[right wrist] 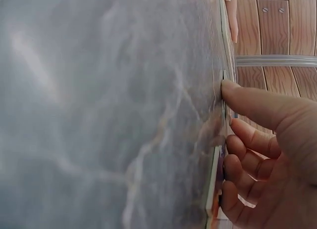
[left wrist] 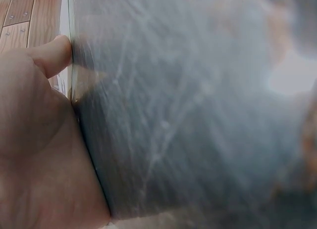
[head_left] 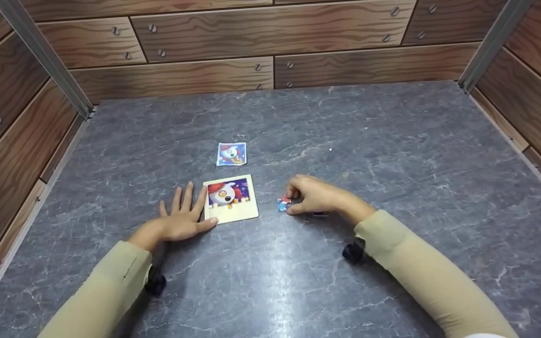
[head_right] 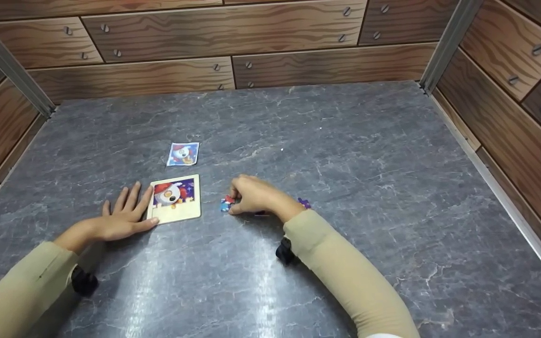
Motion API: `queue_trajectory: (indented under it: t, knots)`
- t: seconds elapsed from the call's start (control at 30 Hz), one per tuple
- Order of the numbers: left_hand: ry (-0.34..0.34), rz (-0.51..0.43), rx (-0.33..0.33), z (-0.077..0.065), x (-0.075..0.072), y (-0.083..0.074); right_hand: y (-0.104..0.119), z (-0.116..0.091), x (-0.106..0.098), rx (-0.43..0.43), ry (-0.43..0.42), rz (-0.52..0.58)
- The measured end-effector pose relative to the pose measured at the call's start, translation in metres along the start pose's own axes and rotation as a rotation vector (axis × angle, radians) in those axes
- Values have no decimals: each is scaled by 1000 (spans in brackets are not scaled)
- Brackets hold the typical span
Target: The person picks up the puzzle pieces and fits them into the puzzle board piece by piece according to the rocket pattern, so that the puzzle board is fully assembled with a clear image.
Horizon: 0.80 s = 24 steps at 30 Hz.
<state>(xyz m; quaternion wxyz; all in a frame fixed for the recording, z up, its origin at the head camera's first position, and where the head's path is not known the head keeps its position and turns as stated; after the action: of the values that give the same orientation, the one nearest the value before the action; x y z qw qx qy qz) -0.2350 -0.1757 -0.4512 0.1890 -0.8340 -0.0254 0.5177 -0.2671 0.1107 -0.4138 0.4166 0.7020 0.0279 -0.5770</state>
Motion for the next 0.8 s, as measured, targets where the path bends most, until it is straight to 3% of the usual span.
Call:
queue_trajectory:
  t: [0.2, 0.47, 0.8]
  knots:
    - [4, -18, 3, -3, -2, -2, 7, 4, -4, 13, -28, 60]
    - [5, -27, -4, -3, -2, -3, 24, 14, 0, -34, -100, 99]
    - [6, -6, -8, 0, 0, 1, 47, 32, 13, -113, -110, 126]
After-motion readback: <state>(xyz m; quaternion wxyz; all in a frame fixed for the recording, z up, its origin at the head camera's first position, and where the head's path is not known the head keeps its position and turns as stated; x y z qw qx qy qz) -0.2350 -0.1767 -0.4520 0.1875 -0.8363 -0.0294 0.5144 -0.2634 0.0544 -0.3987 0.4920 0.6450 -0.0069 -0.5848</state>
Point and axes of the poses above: each hand's wrist, its own z-axis towards the middle knuckle, its own x-axis out of the palm, y = z × x, the point moved 5 cm from there along z, towards the middle knuckle, and after that the axes turned 5 degrees about -y, right-handed, at the moved point
